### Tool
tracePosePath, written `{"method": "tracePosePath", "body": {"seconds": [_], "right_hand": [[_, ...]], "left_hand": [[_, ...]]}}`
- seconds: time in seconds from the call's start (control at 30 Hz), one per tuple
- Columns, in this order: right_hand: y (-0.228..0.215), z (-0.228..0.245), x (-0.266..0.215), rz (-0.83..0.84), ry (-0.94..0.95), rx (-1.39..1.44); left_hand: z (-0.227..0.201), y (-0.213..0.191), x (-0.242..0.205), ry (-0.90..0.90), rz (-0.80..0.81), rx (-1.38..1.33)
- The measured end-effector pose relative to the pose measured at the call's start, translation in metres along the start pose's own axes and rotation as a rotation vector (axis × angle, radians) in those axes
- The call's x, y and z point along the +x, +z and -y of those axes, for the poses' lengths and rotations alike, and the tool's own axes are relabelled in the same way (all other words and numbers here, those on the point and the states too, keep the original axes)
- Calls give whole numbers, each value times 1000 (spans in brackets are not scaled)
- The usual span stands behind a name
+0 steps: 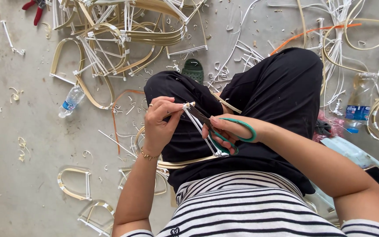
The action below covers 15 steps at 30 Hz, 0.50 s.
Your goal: Assembling and securing curved bamboo or wood strips into frames using plastic ties.
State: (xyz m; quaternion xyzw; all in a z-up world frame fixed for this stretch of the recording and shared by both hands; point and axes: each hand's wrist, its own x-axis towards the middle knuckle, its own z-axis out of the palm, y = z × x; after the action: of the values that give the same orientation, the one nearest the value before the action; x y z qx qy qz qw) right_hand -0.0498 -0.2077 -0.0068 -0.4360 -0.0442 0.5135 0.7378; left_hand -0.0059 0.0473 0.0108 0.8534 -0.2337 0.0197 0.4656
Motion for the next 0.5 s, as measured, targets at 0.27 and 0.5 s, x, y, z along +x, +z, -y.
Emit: {"method": "tracePosePath", "body": {"seconds": [0.27, 0.5], "right_hand": [[-19, -42, 29, -103, -192, -74], [-16, -12, -60, -576, -418, -985]], "left_hand": [[5, -2, -4, -76, -16, -86], [10, -8, 3, -37, 51, 143]]}}
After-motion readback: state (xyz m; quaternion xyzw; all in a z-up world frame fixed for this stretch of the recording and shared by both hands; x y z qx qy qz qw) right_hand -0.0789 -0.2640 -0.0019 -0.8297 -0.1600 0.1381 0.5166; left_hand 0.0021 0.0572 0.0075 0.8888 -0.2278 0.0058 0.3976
